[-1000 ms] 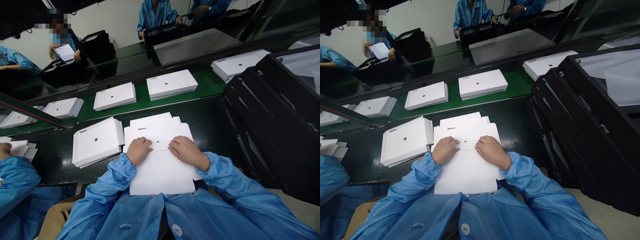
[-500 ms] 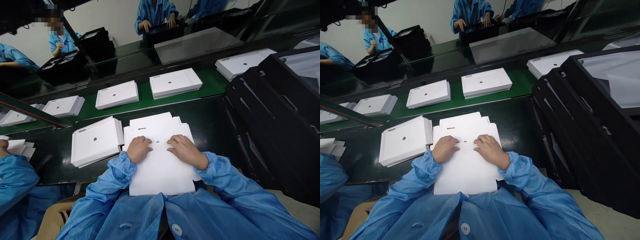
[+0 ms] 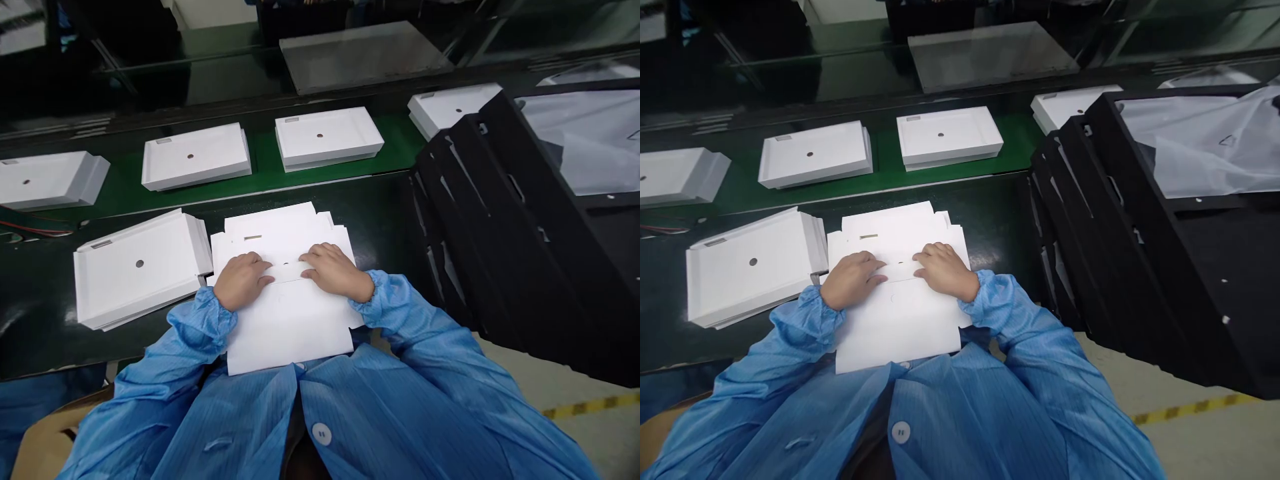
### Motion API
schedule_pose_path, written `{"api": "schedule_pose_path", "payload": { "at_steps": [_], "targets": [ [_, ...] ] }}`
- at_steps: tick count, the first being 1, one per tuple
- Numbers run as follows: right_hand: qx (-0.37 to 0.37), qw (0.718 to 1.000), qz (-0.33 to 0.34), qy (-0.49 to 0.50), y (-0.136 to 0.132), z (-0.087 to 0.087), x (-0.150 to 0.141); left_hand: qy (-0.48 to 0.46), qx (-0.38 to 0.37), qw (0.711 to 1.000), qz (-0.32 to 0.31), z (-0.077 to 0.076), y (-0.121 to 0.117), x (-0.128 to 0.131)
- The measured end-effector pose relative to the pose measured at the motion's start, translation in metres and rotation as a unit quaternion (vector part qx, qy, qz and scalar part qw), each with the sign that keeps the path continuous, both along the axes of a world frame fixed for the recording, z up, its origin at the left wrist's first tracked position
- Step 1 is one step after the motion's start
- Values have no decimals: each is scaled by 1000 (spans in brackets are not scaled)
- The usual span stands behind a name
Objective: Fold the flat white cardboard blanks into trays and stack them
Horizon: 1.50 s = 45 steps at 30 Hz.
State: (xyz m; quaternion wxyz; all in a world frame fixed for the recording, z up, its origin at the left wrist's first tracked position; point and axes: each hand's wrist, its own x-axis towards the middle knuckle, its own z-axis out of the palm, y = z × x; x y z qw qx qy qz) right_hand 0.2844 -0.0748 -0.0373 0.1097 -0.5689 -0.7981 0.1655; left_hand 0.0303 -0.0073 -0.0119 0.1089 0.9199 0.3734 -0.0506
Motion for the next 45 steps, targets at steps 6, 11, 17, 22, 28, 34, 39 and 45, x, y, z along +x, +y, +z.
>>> {"api": "schedule_pose_path", "payload": {
  "at_steps": [6,11,17,22,28,34,39,45],
  "targets": [
    [-10,999,47,-2,2,4,-2,-18,-2,1000,-15,-7,-6,-2],
    [-19,998,53,1,4,0,2,-16,-9,1000,-14,-10,-8,0],
    [-28,998,56,0,8,0,8,-49,-20,999,2,-7,-7,-1],
    [-28,997,62,27,12,0,15,-53,-33,998,1,-2,-5,-3],
    [-32,998,38,46,12,5,10,-62,-19,998,5,2,-5,-2],
    [-70,994,54,67,15,12,13,-54,-25,998,-5,4,-6,-1],
    [-98,989,71,80,18,11,20,-32,-45,998,-7,5,-5,2],
    [-49,997,57,25,13,9,14,-4,-20,1000,-23,9,-6,7]
  ]
}}
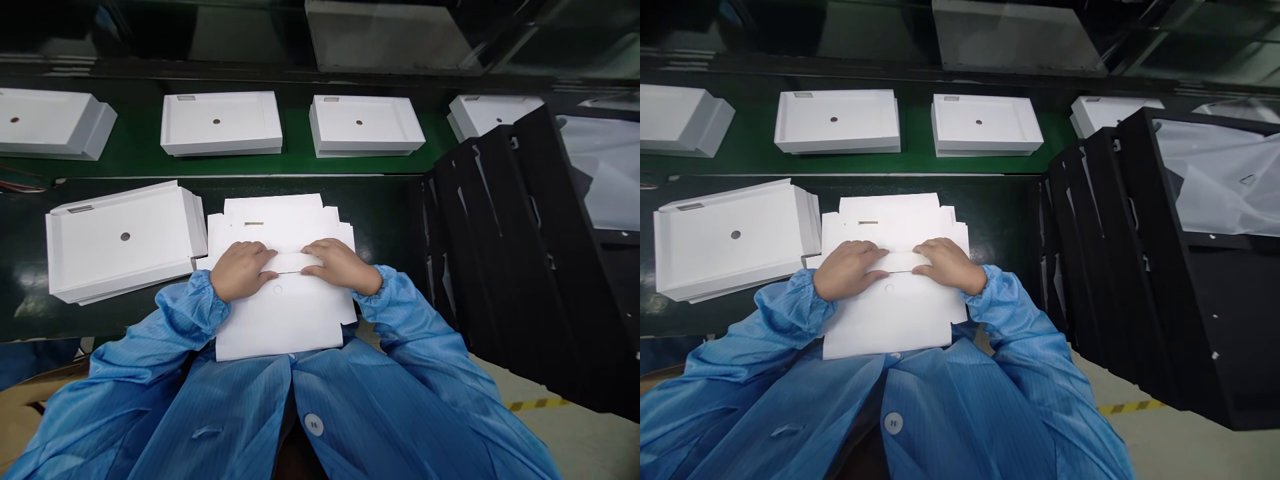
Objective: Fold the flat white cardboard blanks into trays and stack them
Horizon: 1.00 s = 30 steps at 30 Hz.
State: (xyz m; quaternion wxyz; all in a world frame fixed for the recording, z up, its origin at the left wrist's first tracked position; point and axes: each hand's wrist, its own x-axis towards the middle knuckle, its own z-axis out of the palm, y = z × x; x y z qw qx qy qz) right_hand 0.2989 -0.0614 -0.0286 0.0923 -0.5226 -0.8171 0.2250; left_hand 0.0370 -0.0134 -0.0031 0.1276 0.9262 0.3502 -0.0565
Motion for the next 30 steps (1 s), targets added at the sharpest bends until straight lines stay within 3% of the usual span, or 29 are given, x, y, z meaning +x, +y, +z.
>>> {"api": "schedule_pose_path", "payload": {
  "at_steps": [8,16,22,30],
  "targets": [
    [31,999,13,19,-1,5,2,19,8,1000,-11,7,5,-4],
    [29,988,-123,94,1,6,-2,54,45,997,29,21,7,3],
    [33,954,-213,210,4,11,-3,70,58,995,44,33,15,4],
    [8,924,-272,267,15,12,-5,77,34,994,74,47,33,9]
  ]
}}
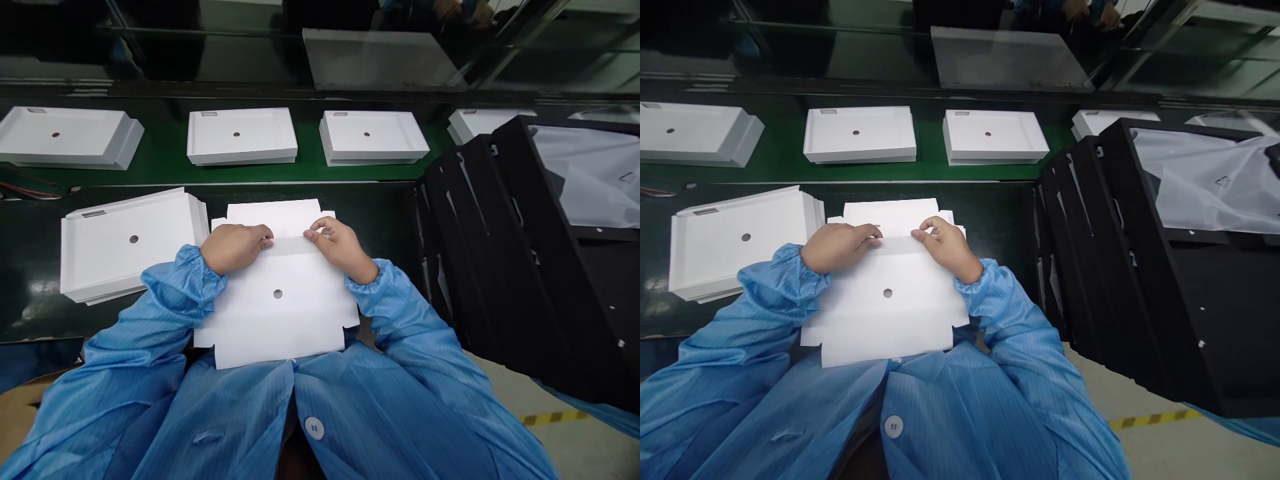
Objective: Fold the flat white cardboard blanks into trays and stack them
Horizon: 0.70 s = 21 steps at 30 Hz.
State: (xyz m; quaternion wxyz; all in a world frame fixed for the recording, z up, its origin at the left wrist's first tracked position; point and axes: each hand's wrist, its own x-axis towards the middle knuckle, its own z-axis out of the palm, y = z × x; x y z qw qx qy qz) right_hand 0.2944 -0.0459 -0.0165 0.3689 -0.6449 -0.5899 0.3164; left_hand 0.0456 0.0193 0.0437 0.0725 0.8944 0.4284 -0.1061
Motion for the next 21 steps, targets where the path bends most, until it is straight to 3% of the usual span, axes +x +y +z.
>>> {"api": "schedule_pose_path", "payload": {
  "at_steps": [10,21],
  "targets": [
    [10,998,-3,56,2,3,2,7,-37,999,-6,6,9,1],
    [55,998,-16,30,5,-1,2,-80,-4,996,-27,-6,-2,4]
  ]
}}
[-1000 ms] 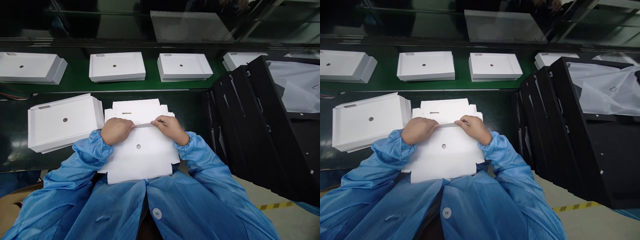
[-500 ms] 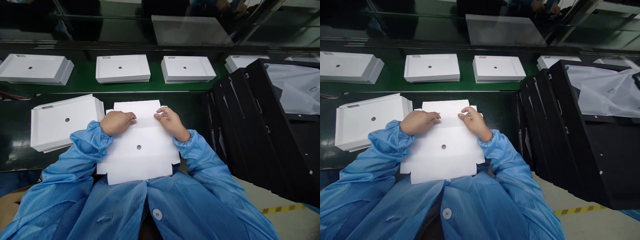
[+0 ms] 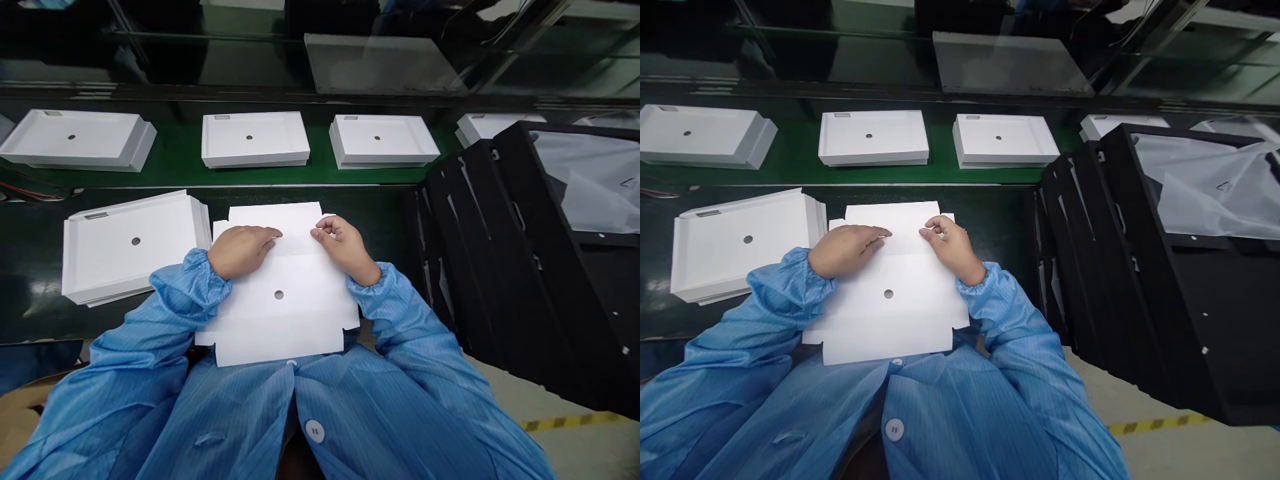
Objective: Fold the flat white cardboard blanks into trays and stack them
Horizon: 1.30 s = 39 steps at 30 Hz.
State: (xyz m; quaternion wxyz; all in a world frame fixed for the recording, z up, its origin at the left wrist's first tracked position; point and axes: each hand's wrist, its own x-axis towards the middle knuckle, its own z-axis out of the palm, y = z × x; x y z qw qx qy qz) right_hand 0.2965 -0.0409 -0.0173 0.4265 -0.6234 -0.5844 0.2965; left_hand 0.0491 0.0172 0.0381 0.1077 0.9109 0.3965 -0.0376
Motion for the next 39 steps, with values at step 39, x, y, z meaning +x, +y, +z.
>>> {"api": "schedule_pose_path", "payload": {
  "at_steps": [39],
  "targets": [
    [74,932,113,-337,-34,5,-1,16,87,993,-74,-9,-25,-2]
  ]
}}
